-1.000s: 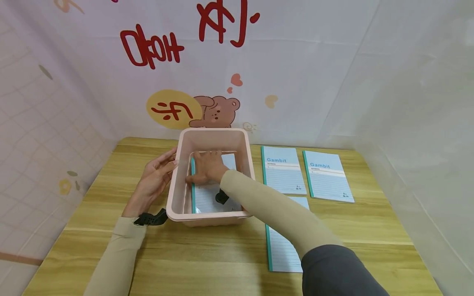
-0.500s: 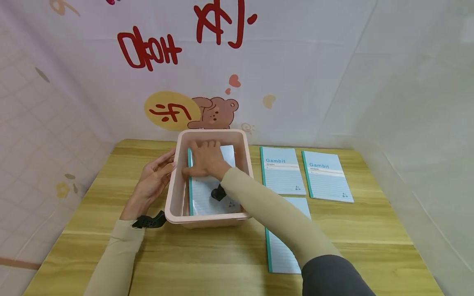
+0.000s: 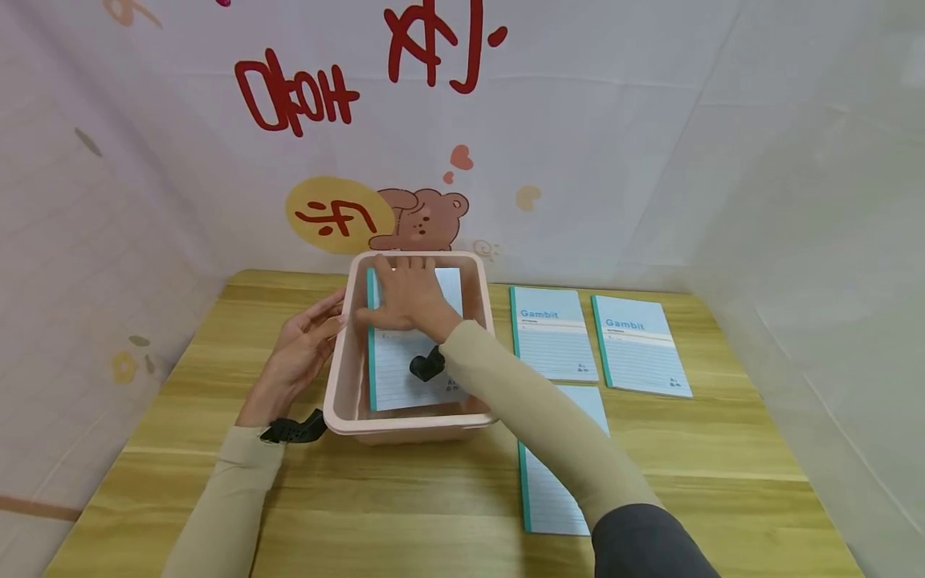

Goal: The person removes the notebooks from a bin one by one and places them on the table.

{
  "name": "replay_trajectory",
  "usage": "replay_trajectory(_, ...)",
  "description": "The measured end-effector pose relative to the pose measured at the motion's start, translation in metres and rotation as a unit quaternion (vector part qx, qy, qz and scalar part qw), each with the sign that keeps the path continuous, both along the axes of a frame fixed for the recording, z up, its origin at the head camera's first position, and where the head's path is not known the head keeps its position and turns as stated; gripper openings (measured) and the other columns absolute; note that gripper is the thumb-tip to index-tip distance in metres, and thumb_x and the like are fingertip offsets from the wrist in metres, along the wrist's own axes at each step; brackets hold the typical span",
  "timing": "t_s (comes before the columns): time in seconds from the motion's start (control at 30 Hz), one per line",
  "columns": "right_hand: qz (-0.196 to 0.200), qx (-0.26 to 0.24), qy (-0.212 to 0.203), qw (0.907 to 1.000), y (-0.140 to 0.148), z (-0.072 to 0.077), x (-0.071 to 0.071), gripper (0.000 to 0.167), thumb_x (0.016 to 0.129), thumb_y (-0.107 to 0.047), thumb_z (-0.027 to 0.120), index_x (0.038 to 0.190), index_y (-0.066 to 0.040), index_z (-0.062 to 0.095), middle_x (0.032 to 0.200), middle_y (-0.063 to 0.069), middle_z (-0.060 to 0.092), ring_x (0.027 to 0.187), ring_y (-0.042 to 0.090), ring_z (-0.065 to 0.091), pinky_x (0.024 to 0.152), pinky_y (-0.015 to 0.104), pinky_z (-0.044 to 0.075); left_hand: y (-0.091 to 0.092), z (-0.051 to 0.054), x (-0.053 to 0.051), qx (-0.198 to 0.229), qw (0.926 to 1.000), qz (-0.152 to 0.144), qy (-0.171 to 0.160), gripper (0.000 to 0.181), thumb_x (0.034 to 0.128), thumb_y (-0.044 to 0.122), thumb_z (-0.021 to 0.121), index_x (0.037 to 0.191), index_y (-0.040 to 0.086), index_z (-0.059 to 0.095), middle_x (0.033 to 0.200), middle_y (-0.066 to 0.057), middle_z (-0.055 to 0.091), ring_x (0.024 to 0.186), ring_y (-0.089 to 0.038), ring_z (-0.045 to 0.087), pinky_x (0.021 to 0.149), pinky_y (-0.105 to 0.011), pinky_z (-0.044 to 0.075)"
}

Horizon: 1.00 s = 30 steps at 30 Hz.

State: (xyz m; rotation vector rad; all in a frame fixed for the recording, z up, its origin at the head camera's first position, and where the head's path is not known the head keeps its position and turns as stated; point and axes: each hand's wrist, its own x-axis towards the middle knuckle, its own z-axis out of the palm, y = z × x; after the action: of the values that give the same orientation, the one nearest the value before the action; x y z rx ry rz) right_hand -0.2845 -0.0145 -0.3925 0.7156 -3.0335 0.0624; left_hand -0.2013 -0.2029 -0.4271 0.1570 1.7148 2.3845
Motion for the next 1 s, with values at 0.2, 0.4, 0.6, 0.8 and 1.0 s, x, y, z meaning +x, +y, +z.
replay_trajectory(0.2, 0.000, -0.012, -0.003, 0.9999, 0.006, 0.017, -0.003, 0.092, 0.086, -0.079, 0.053, 0.156, -0.025, 0.028, 0.146, 0.014, 0.053, 0.133, 0.038, 0.050, 0.112, 0.057, 0.037, 0.002, 0.000, -0.002, -0.006, 1.0000, 0.001, 0.006, 0.065, 0.1045, 0.009, 0.058, 0.161, -0.001, 0.026, 0.123, 0.001, 0.054, 0.103, -0.005, 0.064, 0.087, -0.016, 0.058)
replay_trajectory(0.4, -0.001, -0.036, 0.007, 0.9993, 0.011, 0.041, -0.003, 0.084, 0.087, -0.074, 0.053, 0.153, -0.026, 0.033, 0.146, 0.010, 0.054, 0.130, 0.033, 0.050, 0.105, 0.053, 0.040, 0.001, -0.002, -0.001, -0.003, 0.9999, 0.002, 0.011, 0.065, 0.1048, 0.008, 0.057, 0.161, -0.002, 0.025, 0.124, 0.001, 0.056, 0.105, -0.004, 0.065, 0.089, -0.015, 0.057)
replay_trajectory(0.6, 0.000, -0.064, 0.028, 0.9976, 0.017, 0.068, -0.003, 0.073, 0.087, -0.068, 0.053, 0.143, -0.023, 0.040, 0.134, 0.008, 0.059, 0.118, 0.029, 0.052, 0.096, 0.048, 0.041, 0.001, -0.002, 0.000, 0.003, 0.9999, 0.005, 0.011, 0.065, 0.1045, 0.008, 0.058, 0.161, -0.002, 0.026, 0.122, 0.002, 0.057, 0.103, -0.003, 0.066, 0.089, -0.015, 0.057)
replay_trajectory(0.8, 0.002, -0.091, 0.026, 0.9956, 0.027, 0.093, 0.000, 0.083, 0.087, -0.068, 0.055, 0.153, -0.023, 0.034, 0.137, 0.005, 0.057, 0.124, 0.027, 0.050, 0.106, 0.051, 0.039, 0.001, -0.003, -0.001, 0.007, 0.9999, 0.007, 0.009, 0.064, 0.1046, 0.006, 0.056, 0.160, -0.003, 0.025, 0.122, 0.001, 0.058, 0.103, -0.003, 0.065, 0.089, -0.015, 0.057)
replay_trajectory(1.0, 0.000, -0.104, 0.031, 0.9941, 0.043, 0.114, 0.003, 0.074, 0.087, -0.067, 0.056, 0.141, -0.019, 0.042, 0.117, 0.004, 0.061, 0.111, 0.022, 0.054, 0.099, 0.046, 0.040, 0.000, -0.004, 0.000, 0.007, 0.9999, 0.007, 0.012, 0.065, 0.1039, 0.006, 0.058, 0.160, -0.003, 0.027, 0.121, 0.000, 0.058, 0.103, -0.005, 0.065, 0.088, -0.015, 0.057)
